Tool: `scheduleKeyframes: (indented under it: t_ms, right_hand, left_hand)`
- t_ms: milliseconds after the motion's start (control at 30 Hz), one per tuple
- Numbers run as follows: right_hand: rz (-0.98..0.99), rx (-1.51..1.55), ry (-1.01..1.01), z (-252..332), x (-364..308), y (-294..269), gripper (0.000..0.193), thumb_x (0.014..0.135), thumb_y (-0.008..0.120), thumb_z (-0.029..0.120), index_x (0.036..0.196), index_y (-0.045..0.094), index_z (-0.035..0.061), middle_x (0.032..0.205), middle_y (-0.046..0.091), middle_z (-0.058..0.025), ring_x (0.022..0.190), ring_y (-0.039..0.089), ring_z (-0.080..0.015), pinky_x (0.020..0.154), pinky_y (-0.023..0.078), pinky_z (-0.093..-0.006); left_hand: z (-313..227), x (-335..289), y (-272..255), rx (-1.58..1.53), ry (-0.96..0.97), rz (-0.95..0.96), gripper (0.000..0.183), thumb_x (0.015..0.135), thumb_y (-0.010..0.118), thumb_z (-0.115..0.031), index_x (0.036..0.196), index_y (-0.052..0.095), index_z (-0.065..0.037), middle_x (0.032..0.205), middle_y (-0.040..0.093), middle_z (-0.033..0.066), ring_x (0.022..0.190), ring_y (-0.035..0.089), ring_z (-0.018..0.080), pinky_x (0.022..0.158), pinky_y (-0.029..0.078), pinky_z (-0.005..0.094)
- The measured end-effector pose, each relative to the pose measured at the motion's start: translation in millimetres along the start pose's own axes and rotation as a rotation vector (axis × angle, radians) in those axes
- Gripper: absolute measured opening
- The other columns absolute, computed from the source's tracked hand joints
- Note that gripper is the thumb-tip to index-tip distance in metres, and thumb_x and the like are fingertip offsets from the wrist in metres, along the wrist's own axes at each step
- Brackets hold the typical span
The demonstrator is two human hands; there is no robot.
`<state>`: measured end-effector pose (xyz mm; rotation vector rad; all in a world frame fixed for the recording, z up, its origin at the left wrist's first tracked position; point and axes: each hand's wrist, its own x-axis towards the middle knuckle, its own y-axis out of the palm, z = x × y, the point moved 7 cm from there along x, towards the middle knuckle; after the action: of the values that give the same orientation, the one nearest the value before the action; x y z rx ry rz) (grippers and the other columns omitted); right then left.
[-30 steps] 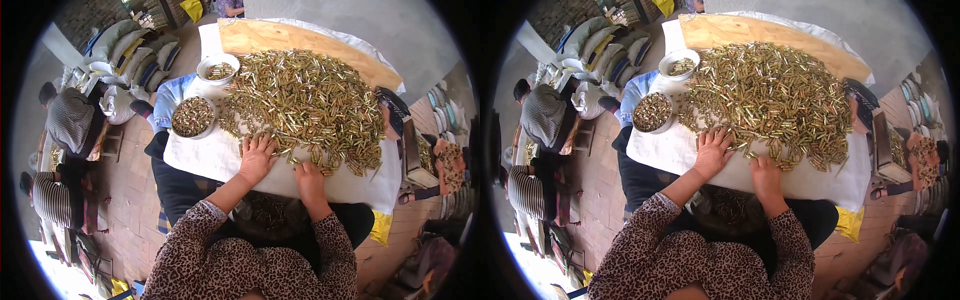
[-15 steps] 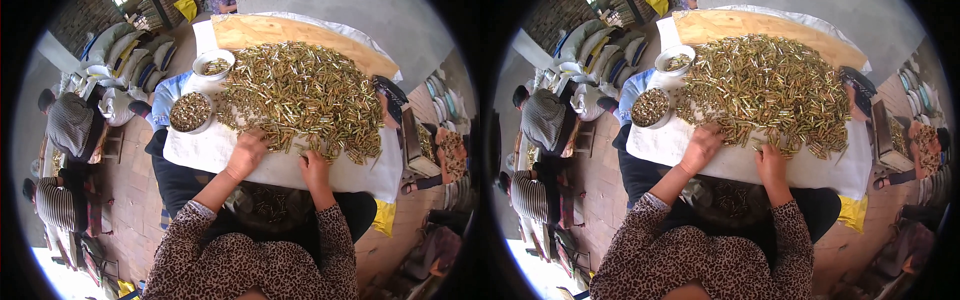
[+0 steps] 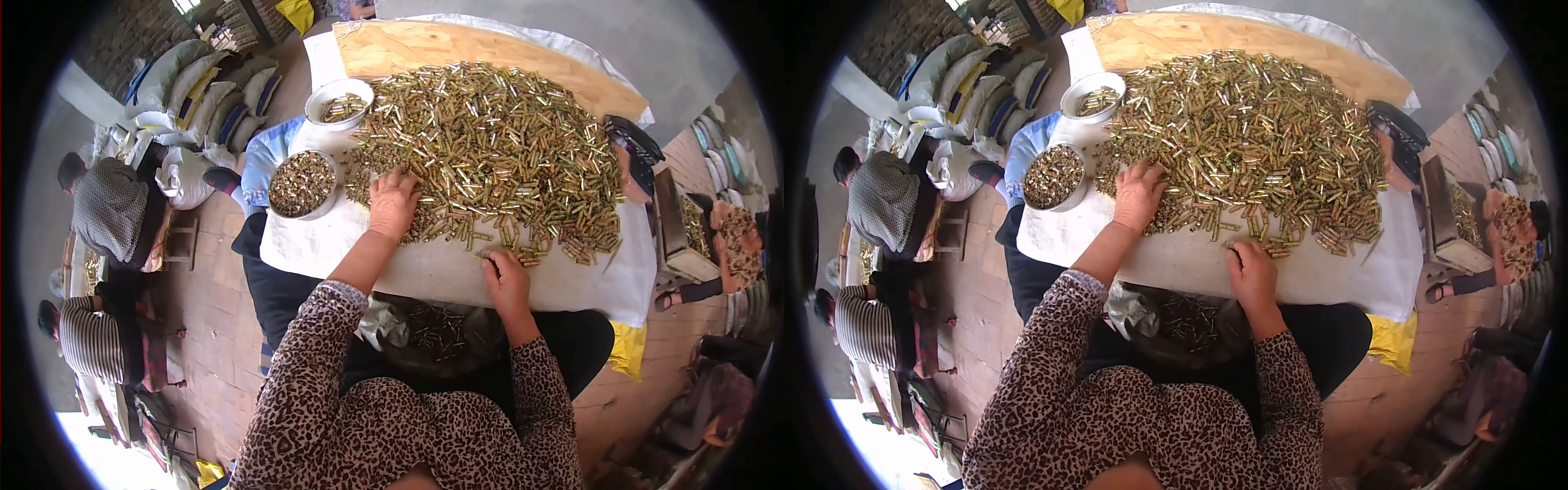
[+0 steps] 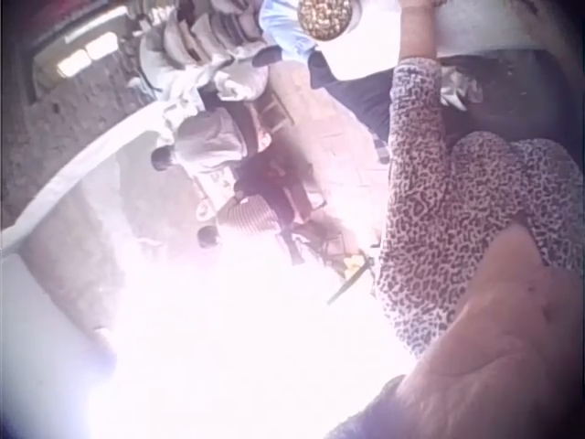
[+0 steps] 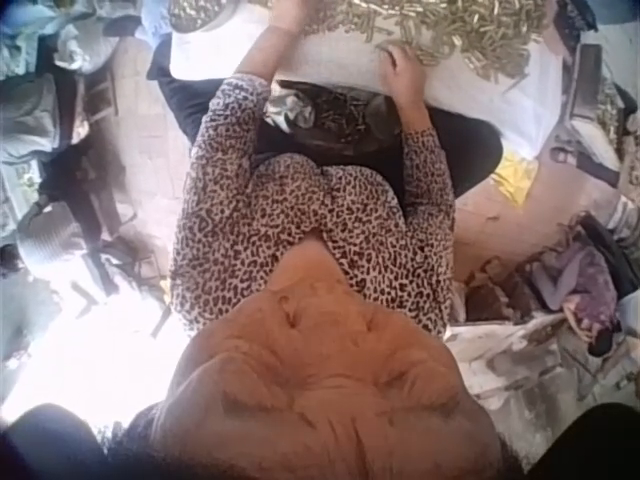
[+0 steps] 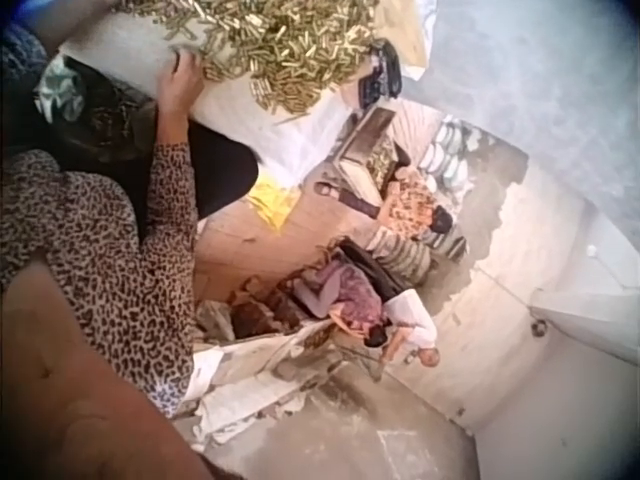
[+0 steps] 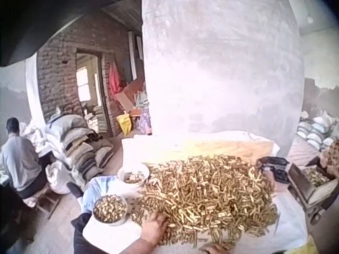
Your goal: The person sorts metal casings from a pile on the table and assembles them by inserting small metal components into the casings by hand.
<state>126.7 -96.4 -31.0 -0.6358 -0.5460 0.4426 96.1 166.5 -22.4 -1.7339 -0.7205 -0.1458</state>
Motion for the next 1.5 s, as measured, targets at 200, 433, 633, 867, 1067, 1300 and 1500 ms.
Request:
scheduleKeyframes:
  t_ms: [200,433,633,867,1067,1300,1500]
  right_hand:
    - [-0.131,0.109,0.065,-19,3,-18,0.010,0.084,0.064,0.011,0.089,0.062,0.0027,0.081,0.060,-0.0138,0.075,0.061,-0.0322,0.066,0.048,-0.0394]
    - [-0.108,0.307,0.017,-32,-4,16,0.005,0.081,0.063,0.003,0.084,0.059,0.0033,0.073,0.055,-0.0092,0.066,0.055,-0.0210,0.060,0.045,-0.0342]
    - [-0.086,0.059,0.022,-9,-7,-11,0.015,0.081,0.063,0.023,0.087,0.063,0.0088,0.082,0.060,-0.0087,0.080,0.061,-0.0308,0.067,0.049,-0.0416]
    - [-0.122,-0.013,0.020,-9,-8,-22,0.016,0.081,0.060,0.022,0.089,0.061,0.0084,0.087,0.059,-0.0092,0.082,0.061,-0.0310,0.070,0.048,-0.0436]
    - [-0.169,0.065,0.055,-4,-10,-20,0.012,0.080,0.059,0.018,0.080,0.057,0.0062,0.083,0.060,-0.0105,0.080,0.060,-0.0328,0.070,0.047,-0.0460]
    - [-0.139,0.041,0.051,-1,-11,-23,0.014,0.083,0.057,0.019,0.079,0.057,0.0048,0.081,0.060,-0.0122,0.080,0.061,-0.0337,0.072,0.046,-0.0472]
    - [-0.194,0.041,0.038,-4,-13,-25,0.016,0.083,0.057,0.019,0.077,0.057,0.0043,0.079,0.060,-0.0131,0.077,0.061,-0.0349,0.069,0.046,-0.0482]
  left_hand:
    - [-44,-27,-30,-0.140,0.112,0.009,0.025,0.081,0.063,-0.009,0.105,0.065,-0.009,0.105,0.057,0.0151,0.088,0.059,0.0345,0.074,0.049,0.0456]
    - [-64,-65,-28,-0.241,0.144,0.072,0.025,0.081,0.055,-0.001,0.104,0.064,-0.005,0.100,0.061,0.0229,0.084,0.061,0.0394,0.069,0.050,0.0460]
    - [-86,-73,-11,-0.320,0.190,0.104,0.016,0.078,0.058,0.001,0.093,0.062,-0.003,0.094,0.056,0.0211,0.079,0.057,0.0407,0.068,0.048,0.0493]
    - [-121,-60,-6,-0.461,0.233,0.178,0.015,0.076,0.059,0.001,0.090,0.064,-0.001,0.090,0.059,0.0196,0.082,0.056,0.0374,0.075,0.046,0.0447]
    - [-104,-58,-14,-0.496,0.123,0.104,0.007,0.080,0.060,-0.003,0.085,0.062,0.002,0.087,0.057,0.0196,0.077,0.055,0.0358,0.071,0.045,0.0429]
    - [-70,-51,-2,-0.783,0.021,0.112,0.017,0.088,0.062,-0.008,0.073,0.056,-0.003,0.066,0.057,0.0047,0.055,0.051,0.0140,0.052,0.041,0.0290]
    - [-37,-78,9,-1.018,-0.333,0.252,0.023,0.091,0.060,-0.009,0.070,0.049,-0.008,0.058,0.052,-0.0001,0.037,0.031,0.0035,0.034,0.023,0.0205]
